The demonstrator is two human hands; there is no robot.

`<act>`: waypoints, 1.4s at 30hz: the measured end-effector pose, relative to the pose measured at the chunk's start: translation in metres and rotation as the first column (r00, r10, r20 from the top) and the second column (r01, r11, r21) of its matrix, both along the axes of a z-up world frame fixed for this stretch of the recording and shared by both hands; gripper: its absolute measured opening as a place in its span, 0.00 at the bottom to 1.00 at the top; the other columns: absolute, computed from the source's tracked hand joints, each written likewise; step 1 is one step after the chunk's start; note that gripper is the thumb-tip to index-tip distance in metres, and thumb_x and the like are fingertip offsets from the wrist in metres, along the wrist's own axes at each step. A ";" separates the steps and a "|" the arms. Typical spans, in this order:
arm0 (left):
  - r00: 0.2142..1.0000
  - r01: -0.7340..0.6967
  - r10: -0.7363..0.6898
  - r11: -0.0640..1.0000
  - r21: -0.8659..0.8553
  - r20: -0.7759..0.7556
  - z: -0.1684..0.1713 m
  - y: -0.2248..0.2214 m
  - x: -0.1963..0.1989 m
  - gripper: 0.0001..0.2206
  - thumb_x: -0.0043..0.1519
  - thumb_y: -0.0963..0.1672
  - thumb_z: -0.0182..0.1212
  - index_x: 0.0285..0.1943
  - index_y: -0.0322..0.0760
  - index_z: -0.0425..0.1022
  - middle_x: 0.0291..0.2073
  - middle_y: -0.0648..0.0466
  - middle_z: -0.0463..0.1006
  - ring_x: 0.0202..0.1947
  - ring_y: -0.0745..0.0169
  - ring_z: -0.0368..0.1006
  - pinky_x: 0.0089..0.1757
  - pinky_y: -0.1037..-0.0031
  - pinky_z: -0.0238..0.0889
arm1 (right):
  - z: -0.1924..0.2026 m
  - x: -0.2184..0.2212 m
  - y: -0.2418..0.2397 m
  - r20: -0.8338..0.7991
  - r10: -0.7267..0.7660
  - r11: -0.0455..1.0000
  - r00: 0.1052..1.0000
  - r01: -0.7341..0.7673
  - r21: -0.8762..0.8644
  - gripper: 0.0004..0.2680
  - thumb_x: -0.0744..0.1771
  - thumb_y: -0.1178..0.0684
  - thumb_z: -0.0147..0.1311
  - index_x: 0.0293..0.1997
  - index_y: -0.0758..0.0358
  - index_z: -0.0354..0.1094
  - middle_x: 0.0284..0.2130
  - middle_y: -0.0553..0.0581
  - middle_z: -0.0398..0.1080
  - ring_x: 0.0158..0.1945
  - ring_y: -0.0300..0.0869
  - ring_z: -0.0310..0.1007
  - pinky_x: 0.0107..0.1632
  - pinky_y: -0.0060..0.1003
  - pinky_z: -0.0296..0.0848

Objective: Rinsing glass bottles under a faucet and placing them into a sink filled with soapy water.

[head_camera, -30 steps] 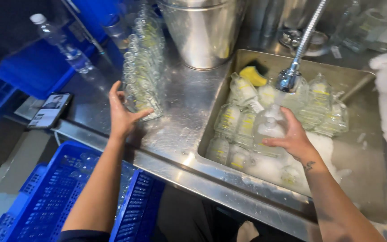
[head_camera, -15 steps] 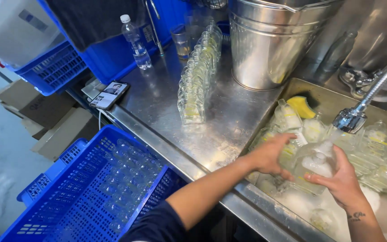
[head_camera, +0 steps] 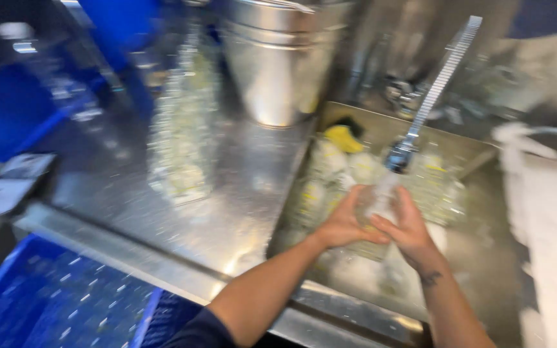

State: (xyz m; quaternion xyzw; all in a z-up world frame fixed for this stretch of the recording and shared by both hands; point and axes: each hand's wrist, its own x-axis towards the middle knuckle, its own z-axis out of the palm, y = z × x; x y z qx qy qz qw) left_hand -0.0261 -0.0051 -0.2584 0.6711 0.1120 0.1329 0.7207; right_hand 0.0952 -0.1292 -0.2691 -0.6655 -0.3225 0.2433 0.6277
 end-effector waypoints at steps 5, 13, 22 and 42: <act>0.997 -0.008 0.000 0.996 -0.088 -0.081 0.004 -0.005 0.015 0.51 0.33 0.45 0.86 0.69 0.46 0.60 0.59 0.43 0.70 0.65 0.45 0.64 0.63 0.58 0.58 | 0.011 0.052 -0.011 -0.197 -0.129 0.989 0.972 0.141 0.044 0.10 0.70 0.53 0.53 0.56 0.61 0.67 0.40 0.48 0.70 0.43 0.32 0.68 0.46 0.27 0.68; 0.940 -0.079 0.051 0.994 -0.070 -0.338 0.028 0.005 0.007 0.50 0.31 0.46 0.85 0.67 0.52 0.60 0.58 0.45 0.73 0.65 0.45 0.67 0.63 0.57 0.60 | -0.024 0.181 -0.014 -0.070 -0.612 0.708 0.788 0.506 -0.493 0.21 0.65 0.37 0.63 0.60 0.59 0.70 0.51 0.61 0.69 0.60 0.56 0.68 0.58 0.60 0.69; 0.915 -0.180 0.123 0.977 -0.115 -0.384 -0.003 0.016 0.019 0.49 0.30 0.45 0.85 0.65 0.53 0.62 0.56 0.49 0.75 0.63 0.49 0.69 0.62 0.61 0.61 | -0.038 0.213 0.016 -0.261 -0.602 0.668 0.754 0.298 -0.682 0.40 0.58 0.28 0.67 0.72 0.62 0.51 0.68 0.65 0.56 0.65 0.59 0.63 0.53 0.60 0.70; 0.965 -0.103 0.098 0.995 -0.006 -0.242 0.018 0.017 0.007 0.48 0.31 0.44 0.83 0.65 0.50 0.62 0.55 0.44 0.76 0.64 0.43 0.69 0.61 0.56 0.59 | 0.008 0.134 -0.074 -0.763 -0.397 0.806 0.511 0.592 -0.023 0.21 0.58 0.45 0.60 0.55 0.57 0.69 0.50 0.55 0.73 0.52 0.55 0.76 0.55 0.64 0.73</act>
